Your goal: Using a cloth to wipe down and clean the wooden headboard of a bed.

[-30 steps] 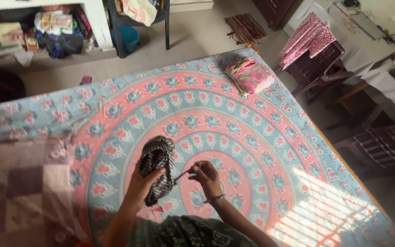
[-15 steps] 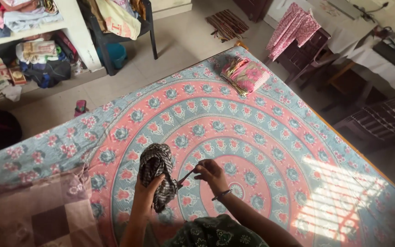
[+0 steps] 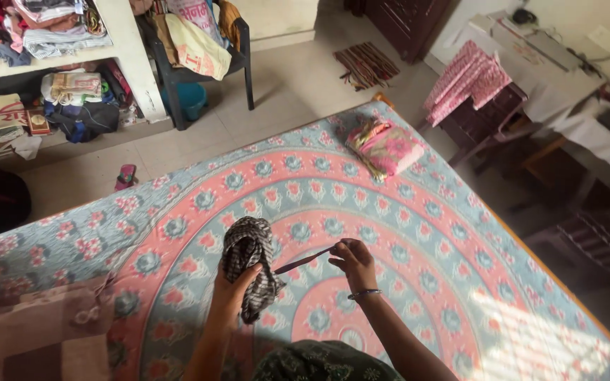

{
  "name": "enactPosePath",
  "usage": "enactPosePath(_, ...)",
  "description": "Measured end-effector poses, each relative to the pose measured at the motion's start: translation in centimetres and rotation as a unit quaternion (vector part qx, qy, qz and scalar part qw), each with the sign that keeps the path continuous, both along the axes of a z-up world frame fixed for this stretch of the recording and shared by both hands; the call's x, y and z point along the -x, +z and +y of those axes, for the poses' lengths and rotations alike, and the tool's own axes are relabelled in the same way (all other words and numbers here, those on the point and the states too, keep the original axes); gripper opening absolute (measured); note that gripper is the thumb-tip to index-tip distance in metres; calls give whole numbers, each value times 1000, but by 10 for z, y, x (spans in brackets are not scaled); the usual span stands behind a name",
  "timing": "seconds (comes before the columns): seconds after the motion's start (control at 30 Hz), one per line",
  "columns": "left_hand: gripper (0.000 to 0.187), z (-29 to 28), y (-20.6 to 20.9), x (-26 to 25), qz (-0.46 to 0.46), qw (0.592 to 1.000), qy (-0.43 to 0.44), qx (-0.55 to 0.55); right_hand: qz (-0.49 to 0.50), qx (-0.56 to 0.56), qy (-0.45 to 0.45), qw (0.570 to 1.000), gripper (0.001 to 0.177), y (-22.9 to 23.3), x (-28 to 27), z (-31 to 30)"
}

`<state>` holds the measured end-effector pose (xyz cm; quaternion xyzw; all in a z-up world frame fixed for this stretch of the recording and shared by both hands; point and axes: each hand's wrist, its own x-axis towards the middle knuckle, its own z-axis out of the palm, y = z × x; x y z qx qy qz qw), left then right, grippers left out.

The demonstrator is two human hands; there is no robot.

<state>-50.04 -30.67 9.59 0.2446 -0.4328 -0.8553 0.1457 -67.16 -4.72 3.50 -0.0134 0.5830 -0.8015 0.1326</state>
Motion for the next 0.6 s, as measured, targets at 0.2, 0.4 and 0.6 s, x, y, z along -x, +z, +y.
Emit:
enactPosePath(0.2,74,45,1,94,6,1000,-23,0,13,-11,-8,1000,23,-13,80,51)
enactPosePath(0.4,78,63,-8,126,10,997,-68,22,-9,-15,-33,999,28,-5,101,89)
enactPosePath(0.6,86,43,-3,118,-115,990,-73,23,-15,-40,-3,999,33,-1,108,61)
